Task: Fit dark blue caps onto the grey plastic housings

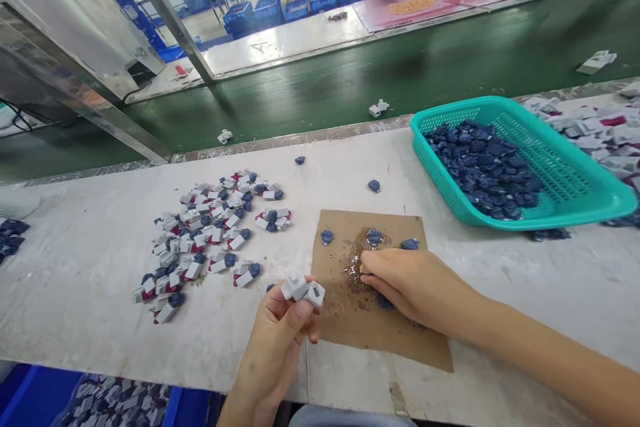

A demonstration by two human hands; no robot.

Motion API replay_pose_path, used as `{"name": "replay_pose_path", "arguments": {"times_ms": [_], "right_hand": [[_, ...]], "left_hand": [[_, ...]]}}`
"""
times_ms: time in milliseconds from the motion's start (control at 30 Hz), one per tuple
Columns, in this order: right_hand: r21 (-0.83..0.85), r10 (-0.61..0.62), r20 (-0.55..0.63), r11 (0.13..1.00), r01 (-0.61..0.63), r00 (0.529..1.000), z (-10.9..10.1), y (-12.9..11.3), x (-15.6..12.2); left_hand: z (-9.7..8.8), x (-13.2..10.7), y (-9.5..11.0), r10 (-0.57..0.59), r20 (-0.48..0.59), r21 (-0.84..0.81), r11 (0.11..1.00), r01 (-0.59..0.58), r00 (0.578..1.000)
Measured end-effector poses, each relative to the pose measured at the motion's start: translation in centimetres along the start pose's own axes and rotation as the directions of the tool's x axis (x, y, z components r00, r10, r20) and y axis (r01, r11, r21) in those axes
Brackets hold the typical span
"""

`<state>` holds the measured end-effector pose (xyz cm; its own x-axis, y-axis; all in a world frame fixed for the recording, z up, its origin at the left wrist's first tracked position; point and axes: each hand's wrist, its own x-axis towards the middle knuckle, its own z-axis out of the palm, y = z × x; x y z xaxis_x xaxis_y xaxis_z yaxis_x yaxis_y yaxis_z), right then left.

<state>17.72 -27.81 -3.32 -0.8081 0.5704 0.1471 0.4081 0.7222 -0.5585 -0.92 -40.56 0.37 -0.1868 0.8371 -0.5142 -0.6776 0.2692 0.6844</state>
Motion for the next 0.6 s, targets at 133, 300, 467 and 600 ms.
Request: {"name": "replay_pose_path", "arguments": {"times_ms": [133, 300, 467, 600], "right_hand": [[0.037, -0.020, -0.034, 0.999, 0.022, 0.999, 0.0, -0.4, -0.2], [0.502, 0.224, -0.114, 0.854, -0.138, 0.968, -1.5, -4.3, -0.7], [0.695, 0.332, 0.112, 0.647, -0.313, 0.937, -3.0, -7.3, -0.5], [0.684, 0.351, 0.139, 0.642, -0.346, 0.926, -3.3, -7.4, -0.4]], "left_hand": [[0.3, 0.1, -0.2, 0.024, 0.015, -0.030, 0.999, -0.023, 1.000], [1.5, -0.5, -0.7, 0.051, -0.050, -0.097, 0.994, -0.055, 0.997], [1.7, -0.9, -0.9, 0.140, 0.009, -0.097, 0.986, -0.139, 0.990], [1.5, -0.9, -0.7, 0.159, 0.005, -0.085, 0.984, -0.158, 0.987]]}}
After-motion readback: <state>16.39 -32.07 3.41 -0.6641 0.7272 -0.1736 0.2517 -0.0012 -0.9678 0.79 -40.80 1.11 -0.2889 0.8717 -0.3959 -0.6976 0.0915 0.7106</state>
